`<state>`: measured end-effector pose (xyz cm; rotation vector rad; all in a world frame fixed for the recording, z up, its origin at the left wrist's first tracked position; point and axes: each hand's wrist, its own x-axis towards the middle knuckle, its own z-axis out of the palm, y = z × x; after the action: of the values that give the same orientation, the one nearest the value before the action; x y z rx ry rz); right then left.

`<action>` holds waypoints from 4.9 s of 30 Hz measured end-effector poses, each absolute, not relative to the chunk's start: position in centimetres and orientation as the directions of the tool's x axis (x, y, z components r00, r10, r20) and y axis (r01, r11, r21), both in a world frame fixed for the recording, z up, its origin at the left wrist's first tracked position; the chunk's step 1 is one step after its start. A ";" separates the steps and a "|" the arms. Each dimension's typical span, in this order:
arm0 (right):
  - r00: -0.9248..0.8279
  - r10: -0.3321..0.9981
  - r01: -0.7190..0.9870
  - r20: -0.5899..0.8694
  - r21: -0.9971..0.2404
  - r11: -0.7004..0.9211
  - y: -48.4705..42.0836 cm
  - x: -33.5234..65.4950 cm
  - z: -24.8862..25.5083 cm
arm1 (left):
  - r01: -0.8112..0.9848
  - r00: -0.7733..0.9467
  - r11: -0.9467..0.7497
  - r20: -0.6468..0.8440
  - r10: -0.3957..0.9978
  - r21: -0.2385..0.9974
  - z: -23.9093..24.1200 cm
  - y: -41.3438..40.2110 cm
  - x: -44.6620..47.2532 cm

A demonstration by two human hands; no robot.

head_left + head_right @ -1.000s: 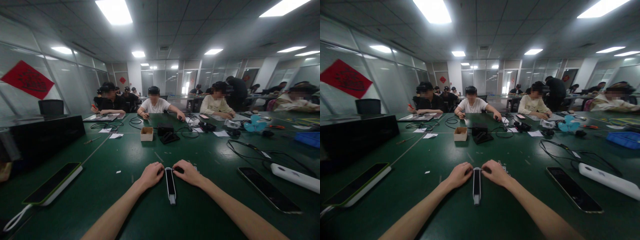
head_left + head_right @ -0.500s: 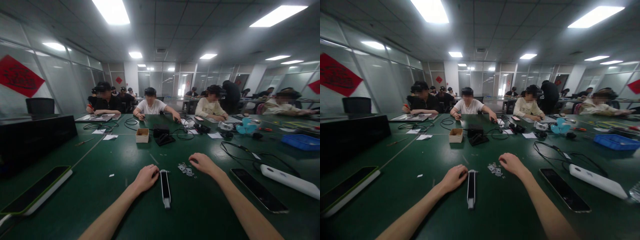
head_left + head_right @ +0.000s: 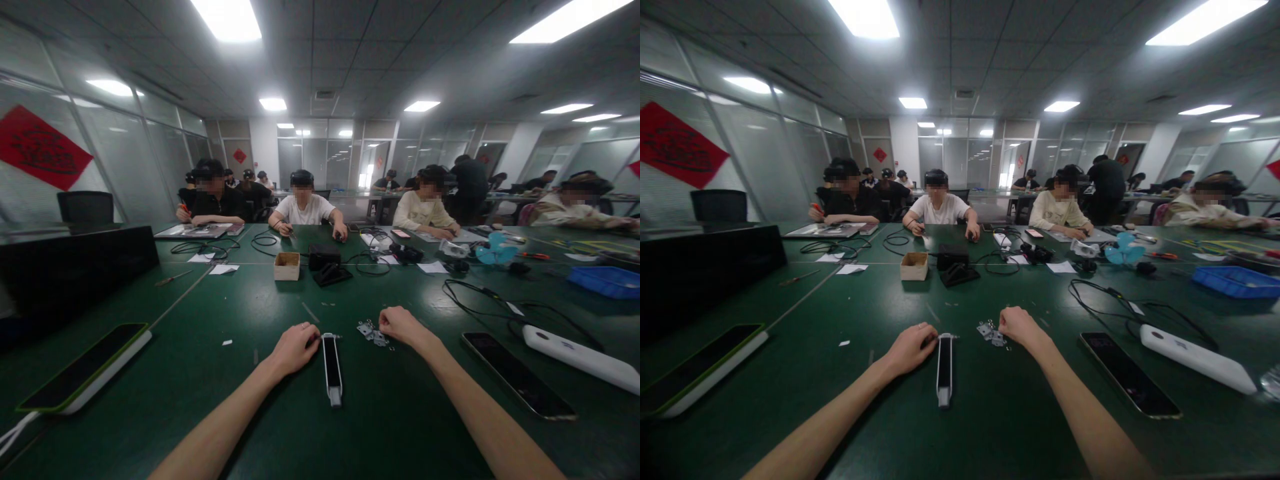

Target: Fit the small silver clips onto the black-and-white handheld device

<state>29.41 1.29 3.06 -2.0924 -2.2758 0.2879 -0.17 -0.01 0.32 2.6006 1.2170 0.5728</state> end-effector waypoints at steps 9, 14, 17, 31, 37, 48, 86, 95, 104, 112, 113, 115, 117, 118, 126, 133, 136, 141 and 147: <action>-0.069 0.994 0.992 -0.082 -0.114 0.060 1.1 28.8 3.4 | 0.695 0.581 -0.643 0.275 0.766 0.323 -0.2 0.2 -0.1; -0.083 0.990 0.988 -0.115 -0.141 0.066 1.1 29.4 3.7 | 0.688 0.582 -0.646 0.278 0.764 0.332 -0.1 0.2 -0.2; -0.055 0.990 0.989 -0.127 -0.145 0.037 1.3 29.3 3.6 | 0.686 0.582 -0.641 0.269 0.767 0.343 0.0 0.2 -0.1; -0.050 0.996 0.989 -0.074 -0.140 0.039 1.4 29.6 3.0 | 0.689 0.582 -0.632 0.250 0.774 0.354 0.4 0.0 -0.2; -0.093 0.994 0.989 -0.053 -0.120 0.086 1.7 30.1 2.6 | 0.684 0.591 -0.652 0.275 0.758 0.326 0.0 0.2 -0.2; -0.320 0.900 0.822 0.296 -0.386 0.419 0.0 25.9 2.1 | 0.694 0.587 -0.647 0.272 0.762 0.315 0.1 0.1 -0.2; -0.439 0.853 0.602 0.281 -0.613 0.512 -1.5 22.5 0.6 | 0.689 0.587 -0.653 0.285 0.758 0.316 0.1 0.0 -0.1; -0.400 0.871 0.628 0.286 -0.607 0.488 -1.4 22.3 0.3 | 0.685 0.594 -0.660 0.289 0.751 0.309 0.1 0.1 -0.1; -0.405 0.859 0.604 0.315 -0.613 0.509 -1.1 22.3 -0.3 | 0.686 0.596 -0.664 0.295 0.747 0.297 0.0 0.1 -0.1; -0.399 0.852 0.596 0.340 -0.610 0.522 -1.1 22.2 -0.5 | 0.682 0.597 -0.665 0.293 0.747 0.305 0.2 0.0 -0.1; -0.398 0.852 0.594 0.341 -0.612 0.522 -1.1 22.2 -0.5 | 0.682 0.597 -0.665 0.293 0.747 0.304 0.1 0.0 -0.1; -0.398 0.852 0.591 0.342 -0.615 0.523 -1.1 22.2 -0.5 | 0.684 0.596 -0.663 0.290 0.749 0.305 0.1 0.1 -0.1; -0.398 0.851 0.592 0.342 -0.613 0.523 -1.1 22.2 -0.4 | 0.686 0.595 -0.659 0.285 0.752 0.308 0.1 0.1 -0.1; -0.399 0.851 0.594 0.340 -0.611 0.523 -1.1 22.2 -0.4 | 0.685 0.595 -0.659 0.285 0.752 0.310 0.0 0.1 -0.1; -0.395 0.850 0.590 0.350 -0.612 0.526 -0.9 22.2 -0.7 | 0.681 0.596 -0.668 0.303 0.744 0.299 -0.3 0.3 -0.1; -0.397 0.851 0.588 0.344 -0.617 0.523 -1.0 22.2 -0.7 | 0.693 0.591 -0.661 0.298 0.749 0.288 -0.3 0.3 -0.1; -0.407 0.855 0.596 0.323 -0.615 0.516 -1.1 22.1 -0.4 | 0.691 0.592 -0.662 0.296 0.749 0.292 -0.2 0.2 -0.1; -0.404 0.855 0.595 0.326 -0.616 0.516 -1.2 22.1 -0.1 | 0.695 0.592 -0.654 0.279 0.756 0.299 0.1 0.1 0.0; -0.407 0.851 0.595 0.332 -0.610 0.523 -1.2 22.1 -0.1 | 0.697 0.585 -0.644 0.269 0.765 0.316 0.2 0.0 0.0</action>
<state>22.08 -1.24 -0.11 -1.1706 -2.1447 0.5355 -0.02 0.01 0.25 2.6364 1.2276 0.5752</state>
